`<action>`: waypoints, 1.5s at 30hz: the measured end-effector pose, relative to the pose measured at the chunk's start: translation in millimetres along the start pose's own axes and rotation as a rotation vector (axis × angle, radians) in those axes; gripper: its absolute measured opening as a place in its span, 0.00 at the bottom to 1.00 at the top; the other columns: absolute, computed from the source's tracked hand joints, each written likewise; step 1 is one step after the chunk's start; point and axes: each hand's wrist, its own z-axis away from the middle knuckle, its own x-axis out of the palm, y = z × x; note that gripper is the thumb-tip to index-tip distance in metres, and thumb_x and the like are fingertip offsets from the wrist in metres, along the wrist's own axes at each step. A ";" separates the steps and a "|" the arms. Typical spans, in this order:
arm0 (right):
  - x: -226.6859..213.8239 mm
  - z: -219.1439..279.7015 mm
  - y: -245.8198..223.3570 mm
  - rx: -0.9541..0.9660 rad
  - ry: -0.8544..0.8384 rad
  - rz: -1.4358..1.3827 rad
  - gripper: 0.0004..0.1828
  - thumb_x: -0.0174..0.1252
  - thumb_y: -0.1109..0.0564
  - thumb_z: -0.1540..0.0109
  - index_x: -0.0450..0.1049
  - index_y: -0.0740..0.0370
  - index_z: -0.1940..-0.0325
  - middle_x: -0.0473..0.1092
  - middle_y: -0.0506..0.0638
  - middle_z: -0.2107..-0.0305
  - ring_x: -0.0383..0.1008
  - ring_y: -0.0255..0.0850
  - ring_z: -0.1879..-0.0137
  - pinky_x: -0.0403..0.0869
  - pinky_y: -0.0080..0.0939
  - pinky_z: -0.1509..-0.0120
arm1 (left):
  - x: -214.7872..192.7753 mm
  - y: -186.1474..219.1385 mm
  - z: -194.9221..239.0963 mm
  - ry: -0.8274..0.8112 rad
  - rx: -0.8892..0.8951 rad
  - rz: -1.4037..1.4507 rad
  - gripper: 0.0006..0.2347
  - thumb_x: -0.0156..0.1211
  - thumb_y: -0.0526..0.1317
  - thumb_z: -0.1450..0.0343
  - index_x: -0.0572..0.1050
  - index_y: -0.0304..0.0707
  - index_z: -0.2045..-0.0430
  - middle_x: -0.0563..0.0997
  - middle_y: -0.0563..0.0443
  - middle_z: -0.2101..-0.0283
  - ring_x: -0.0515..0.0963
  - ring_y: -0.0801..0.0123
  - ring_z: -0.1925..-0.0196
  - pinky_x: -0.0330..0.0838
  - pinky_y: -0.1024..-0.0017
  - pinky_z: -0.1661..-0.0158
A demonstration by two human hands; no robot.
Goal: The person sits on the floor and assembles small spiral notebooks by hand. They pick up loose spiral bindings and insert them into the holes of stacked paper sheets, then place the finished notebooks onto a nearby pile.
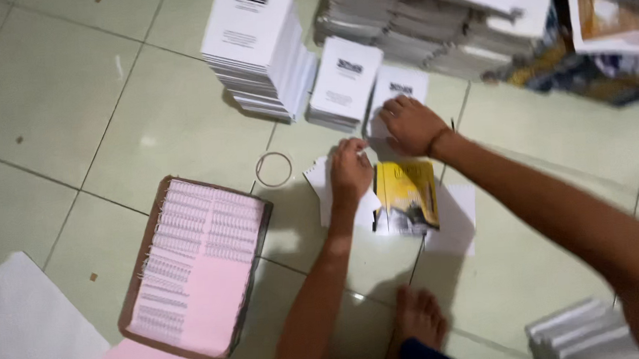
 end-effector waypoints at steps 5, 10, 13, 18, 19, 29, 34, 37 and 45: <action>20.6 2.0 -9.5 -0.012 0.223 -0.189 0.40 0.68 0.41 0.48 0.67 0.62 0.37 0.66 0.59 0.44 0.68 0.58 0.37 0.71 0.56 0.32 | 12.7 3.7 2.1 0.245 0.049 0.161 0.08 0.54 0.27 0.33 0.74 0.37 0.64 0.76 0.41 0.63 0.80 0.43 0.58 0.75 0.56 0.54; 54.2 7.5 -10.2 -0.005 0.404 -0.194 0.34 0.66 0.46 0.45 0.68 0.60 0.38 0.67 0.56 0.45 0.69 0.55 0.37 0.71 0.52 0.35 | 11.9 -7.1 4.9 0.268 0.047 0.192 0.09 0.51 0.25 0.32 0.74 0.40 0.65 0.76 0.47 0.64 0.81 0.52 0.60 0.76 0.64 0.56; 48.3 12.9 -5.8 0.006 0.387 -0.175 0.31 0.66 0.47 0.43 0.69 0.59 0.39 0.68 0.55 0.44 0.70 0.53 0.36 0.71 0.48 0.33 | 16.6 -19.8 0.2 0.347 0.181 0.125 0.07 0.55 0.29 0.32 0.74 0.44 0.66 0.75 0.52 0.67 0.80 0.55 0.61 0.75 0.64 0.58; 37.9 8.8 -3.2 -0.035 0.459 -0.224 0.27 0.64 0.45 0.40 0.71 0.60 0.41 0.70 0.57 0.48 0.74 0.53 0.42 0.75 0.48 0.39 | 18.0 -24.7 -0.3 0.422 0.259 0.141 0.06 0.57 0.29 0.33 0.74 0.42 0.67 0.74 0.52 0.70 0.79 0.56 0.67 0.74 0.64 0.62; 39.4 9.8 -3.1 -0.037 0.451 -0.229 0.27 0.64 0.45 0.40 0.71 0.60 0.41 0.70 0.57 0.48 0.74 0.53 0.42 0.75 0.48 0.39 | 17.4 -23.3 0.3 0.419 0.250 0.141 0.06 0.57 0.29 0.33 0.74 0.42 0.67 0.74 0.52 0.70 0.79 0.56 0.67 0.74 0.64 0.62; 49.3 20.7 22.0 -0.019 0.503 -0.531 0.15 0.54 0.60 0.34 0.77 0.66 0.45 0.76 0.60 0.55 0.79 0.56 0.49 0.78 0.49 0.48 | 10.5 -16.9 5.9 0.350 0.228 0.169 0.06 0.52 0.27 0.30 0.74 0.38 0.66 0.75 0.49 0.68 0.79 0.55 0.66 0.74 0.64 0.62; 19.3 21.0 39.8 0.068 0.461 -0.702 0.11 0.53 0.59 0.31 0.76 0.65 0.48 0.73 0.62 0.66 0.77 0.61 0.59 0.76 0.56 0.56 | 11.7 -15.3 6.2 0.356 0.237 0.128 0.05 0.52 0.28 0.30 0.73 0.38 0.66 0.74 0.49 0.68 0.79 0.53 0.66 0.73 0.62 0.62; 7.8 18.9 47.8 0.151 0.408 -0.869 0.08 0.56 0.60 0.31 0.78 0.64 0.51 0.74 0.59 0.71 0.76 0.55 0.65 0.73 0.53 0.60 | 11.1 -13.2 6.3 0.354 0.235 0.113 0.04 0.51 0.28 0.29 0.73 0.37 0.66 0.74 0.47 0.68 0.79 0.51 0.65 0.74 0.61 0.62; 4.3 13.5 56.1 0.126 0.399 -0.687 0.07 0.52 0.63 0.29 0.69 0.67 0.62 0.65 0.57 0.77 0.71 0.56 0.70 0.70 0.52 0.62 | 15.0 -13.8 7.0 0.332 0.172 0.071 0.04 0.51 0.31 0.29 0.73 0.40 0.65 0.74 0.48 0.66 0.80 0.53 0.63 0.76 0.62 0.59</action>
